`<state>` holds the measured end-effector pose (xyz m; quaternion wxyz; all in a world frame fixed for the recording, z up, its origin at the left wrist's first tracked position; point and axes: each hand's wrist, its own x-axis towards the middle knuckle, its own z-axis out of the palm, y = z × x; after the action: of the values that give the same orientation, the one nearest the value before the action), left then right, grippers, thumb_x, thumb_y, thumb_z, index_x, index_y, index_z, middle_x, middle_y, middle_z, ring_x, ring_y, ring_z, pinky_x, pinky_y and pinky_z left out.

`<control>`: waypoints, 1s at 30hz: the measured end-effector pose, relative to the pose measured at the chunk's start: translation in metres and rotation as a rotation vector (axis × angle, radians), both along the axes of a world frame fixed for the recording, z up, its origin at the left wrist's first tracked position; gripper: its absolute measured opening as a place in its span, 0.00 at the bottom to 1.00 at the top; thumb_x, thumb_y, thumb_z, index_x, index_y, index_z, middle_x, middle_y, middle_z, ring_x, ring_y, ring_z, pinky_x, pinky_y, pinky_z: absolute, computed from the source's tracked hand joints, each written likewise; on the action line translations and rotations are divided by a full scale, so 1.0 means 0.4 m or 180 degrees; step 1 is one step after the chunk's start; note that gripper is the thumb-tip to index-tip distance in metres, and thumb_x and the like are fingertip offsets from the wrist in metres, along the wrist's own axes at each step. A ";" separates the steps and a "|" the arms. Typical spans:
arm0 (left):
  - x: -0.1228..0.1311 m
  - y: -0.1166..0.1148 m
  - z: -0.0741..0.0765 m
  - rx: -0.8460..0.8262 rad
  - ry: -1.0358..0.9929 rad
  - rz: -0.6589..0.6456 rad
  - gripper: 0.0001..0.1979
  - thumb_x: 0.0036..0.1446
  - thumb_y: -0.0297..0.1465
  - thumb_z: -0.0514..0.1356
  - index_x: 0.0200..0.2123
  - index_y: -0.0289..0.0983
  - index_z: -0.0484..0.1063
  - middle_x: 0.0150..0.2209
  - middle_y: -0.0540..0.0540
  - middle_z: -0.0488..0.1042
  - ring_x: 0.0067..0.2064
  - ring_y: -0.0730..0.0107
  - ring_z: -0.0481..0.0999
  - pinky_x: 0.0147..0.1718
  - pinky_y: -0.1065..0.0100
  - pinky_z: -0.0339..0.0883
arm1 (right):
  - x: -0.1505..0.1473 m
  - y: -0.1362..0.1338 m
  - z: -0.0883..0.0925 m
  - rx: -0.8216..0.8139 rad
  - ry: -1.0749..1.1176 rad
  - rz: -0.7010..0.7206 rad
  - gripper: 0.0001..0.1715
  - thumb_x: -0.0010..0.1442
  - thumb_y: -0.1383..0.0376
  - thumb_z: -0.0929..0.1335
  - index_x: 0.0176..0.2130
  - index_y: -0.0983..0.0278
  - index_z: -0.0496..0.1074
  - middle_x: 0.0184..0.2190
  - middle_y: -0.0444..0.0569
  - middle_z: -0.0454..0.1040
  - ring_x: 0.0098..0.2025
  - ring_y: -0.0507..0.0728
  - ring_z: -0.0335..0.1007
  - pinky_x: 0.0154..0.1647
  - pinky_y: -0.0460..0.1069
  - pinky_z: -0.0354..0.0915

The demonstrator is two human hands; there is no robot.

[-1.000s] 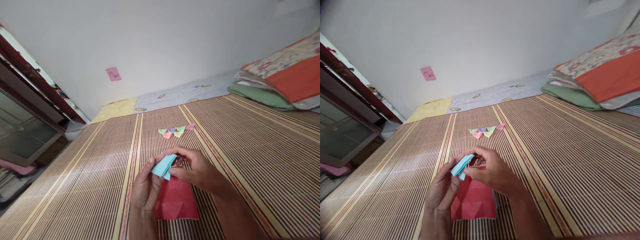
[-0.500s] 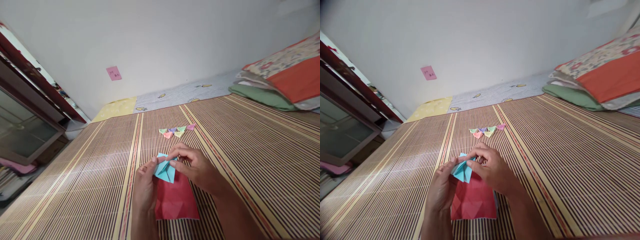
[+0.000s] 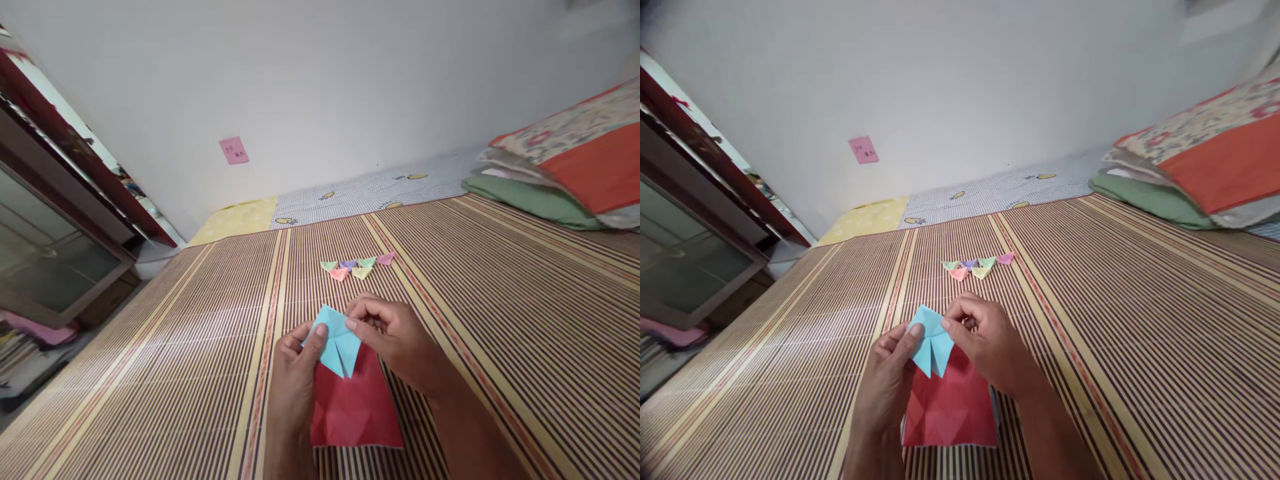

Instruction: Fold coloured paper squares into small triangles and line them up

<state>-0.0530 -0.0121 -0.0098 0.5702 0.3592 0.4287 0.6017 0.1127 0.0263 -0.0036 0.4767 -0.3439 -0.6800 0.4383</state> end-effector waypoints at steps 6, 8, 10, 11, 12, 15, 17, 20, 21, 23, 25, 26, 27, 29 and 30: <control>0.008 -0.010 0.012 -0.0027 0.0463 0.0077 0.14 0.54 0.40 0.71 0.29 0.33 0.81 0.23 0.50 0.72 0.24 0.76 0.66 0.24 0.74 0.63 | 0.004 0.003 -0.001 0.0104 -0.0028 0.0036 0.12 0.64 0.68 0.68 0.27 0.62 0.70 0.32 0.45 0.71 0.36 0.56 0.69 0.37 0.52 0.63; 0.010 -0.009 0.014 -0.0012 0.0604 0.0072 0.15 0.53 0.40 0.72 0.28 0.33 0.80 0.22 0.50 0.71 0.24 0.76 0.66 0.24 0.74 0.63 | 0.004 0.003 -0.004 0.0098 -0.0026 -0.0015 0.13 0.63 0.68 0.68 0.27 0.62 0.68 0.31 0.44 0.70 0.35 0.56 0.68 0.36 0.52 0.62; 0.011 -0.008 0.013 -0.0023 0.0704 0.0078 0.15 0.51 0.40 0.72 0.28 0.33 0.79 0.22 0.50 0.71 0.23 0.76 0.66 0.23 0.73 0.62 | 0.003 0.002 -0.006 0.0096 -0.0035 -0.0048 0.14 0.63 0.68 0.67 0.26 0.62 0.67 0.30 0.44 0.69 0.33 0.55 0.67 0.35 0.52 0.61; 0.011 -0.008 0.011 -0.0033 0.0731 0.0087 0.15 0.51 0.41 0.72 0.28 0.33 0.79 0.22 0.50 0.71 0.23 0.75 0.66 0.23 0.73 0.62 | 0.003 0.001 -0.007 0.0094 -0.0048 -0.0040 0.14 0.63 0.68 0.67 0.26 0.61 0.66 0.30 0.44 0.69 0.33 0.55 0.67 0.35 0.52 0.61; 0.011 -0.009 0.009 -0.0048 0.0742 0.0101 0.16 0.52 0.42 0.72 0.28 0.33 0.79 0.21 0.50 0.71 0.23 0.74 0.67 0.22 0.73 0.62 | 0.003 0.001 -0.008 0.0093 -0.0063 -0.0031 0.14 0.63 0.68 0.67 0.26 0.62 0.67 0.30 0.44 0.69 0.33 0.55 0.67 0.35 0.51 0.61; 0.010 -0.011 0.007 -0.0067 0.0725 0.0127 0.17 0.52 0.43 0.71 0.27 0.34 0.77 0.21 0.50 0.70 0.22 0.73 0.68 0.22 0.72 0.63 | 0.005 0.000 -0.006 0.0131 -0.0113 -0.0019 0.11 0.63 0.68 0.68 0.28 0.62 0.69 0.30 0.43 0.70 0.33 0.54 0.66 0.35 0.51 0.61; 0.010 -0.013 0.011 -0.0062 0.0704 0.0081 0.17 0.52 0.42 0.71 0.27 0.34 0.77 0.22 0.50 0.71 0.22 0.74 0.67 0.22 0.72 0.63 | 0.005 0.001 -0.004 0.0183 -0.0144 -0.0037 0.08 0.63 0.68 0.69 0.30 0.61 0.71 0.31 0.43 0.71 0.33 0.53 0.65 0.34 0.50 0.60; 0.011 -0.016 0.021 -0.0058 0.0702 -0.0079 0.17 0.51 0.42 0.71 0.28 0.33 0.78 0.23 0.50 0.71 0.23 0.75 0.66 0.23 0.72 0.63 | 0.004 0.002 -0.001 0.0232 -0.0113 -0.0055 0.06 0.62 0.68 0.70 0.31 0.61 0.73 0.31 0.42 0.70 0.33 0.53 0.65 0.35 0.50 0.60; 0.011 -0.016 0.023 -0.0057 0.0715 -0.0142 0.17 0.51 0.42 0.71 0.27 0.33 0.77 0.23 0.50 0.70 0.23 0.75 0.65 0.23 0.72 0.62 | 0.003 0.002 -0.001 0.0230 -0.0081 -0.0038 0.06 0.62 0.68 0.70 0.31 0.61 0.73 0.31 0.42 0.70 0.33 0.53 0.65 0.35 0.50 0.61; 0.011 -0.016 0.026 -0.0045 0.0773 -0.0230 0.18 0.51 0.42 0.71 0.25 0.33 0.75 0.22 0.50 0.68 0.23 0.75 0.63 0.23 0.72 0.60 | 0.002 0.002 -0.002 0.0199 0.0013 0.0024 0.08 0.62 0.67 0.71 0.30 0.62 0.72 0.31 0.43 0.69 0.34 0.54 0.65 0.36 0.50 0.61; 0.009 -0.016 0.025 0.0008 0.0885 -0.0260 0.17 0.52 0.41 0.70 0.25 0.33 0.74 0.22 0.52 0.65 0.24 0.76 0.61 0.23 0.73 0.57 | 0.002 0.001 -0.004 0.0150 0.0124 0.0106 0.09 0.62 0.67 0.71 0.29 0.62 0.71 0.31 0.43 0.68 0.35 0.54 0.65 0.37 0.50 0.62; 0.007 -0.015 0.023 0.0059 0.0955 -0.0266 0.17 0.53 0.41 0.70 0.25 0.33 0.74 0.22 0.52 0.64 0.24 0.76 0.59 0.22 0.73 0.56 | 0.002 0.001 -0.004 0.0115 0.0182 0.0150 0.09 0.62 0.67 0.71 0.29 0.62 0.71 0.32 0.44 0.69 0.36 0.55 0.66 0.37 0.51 0.62; 0.004 -0.015 0.021 0.0121 0.1025 -0.0271 0.17 0.54 0.40 0.70 0.24 0.34 0.73 0.22 0.53 0.63 0.24 0.77 0.58 0.22 0.74 0.55 | 0.003 0.001 -0.004 0.0071 0.0233 0.0192 0.09 0.62 0.66 0.71 0.29 0.62 0.71 0.33 0.44 0.69 0.37 0.55 0.67 0.38 0.51 0.62; -0.001 -0.014 0.018 0.0243 0.1131 -0.0288 0.16 0.55 0.39 0.69 0.23 0.35 0.72 0.21 0.54 0.60 0.24 0.77 0.57 0.22 0.74 0.53 | 0.004 0.000 -0.004 -0.0044 0.0298 0.0261 0.10 0.62 0.65 0.71 0.29 0.62 0.71 0.36 0.46 0.71 0.38 0.55 0.68 0.37 0.50 0.63; -0.003 -0.014 0.018 0.0289 0.1163 -0.0296 0.17 0.55 0.38 0.69 0.23 0.35 0.70 0.21 0.54 0.60 0.24 0.77 0.56 0.22 0.74 0.53 | 0.004 -0.001 -0.004 -0.0108 0.0320 0.0297 0.11 0.63 0.64 0.71 0.28 0.62 0.71 0.37 0.46 0.71 0.38 0.55 0.68 0.37 0.50 0.63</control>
<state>-0.0540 -0.0179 -0.0026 0.4933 0.5073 0.4805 0.5181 0.1143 0.0260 -0.0052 0.4833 -0.2975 -0.6630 0.4882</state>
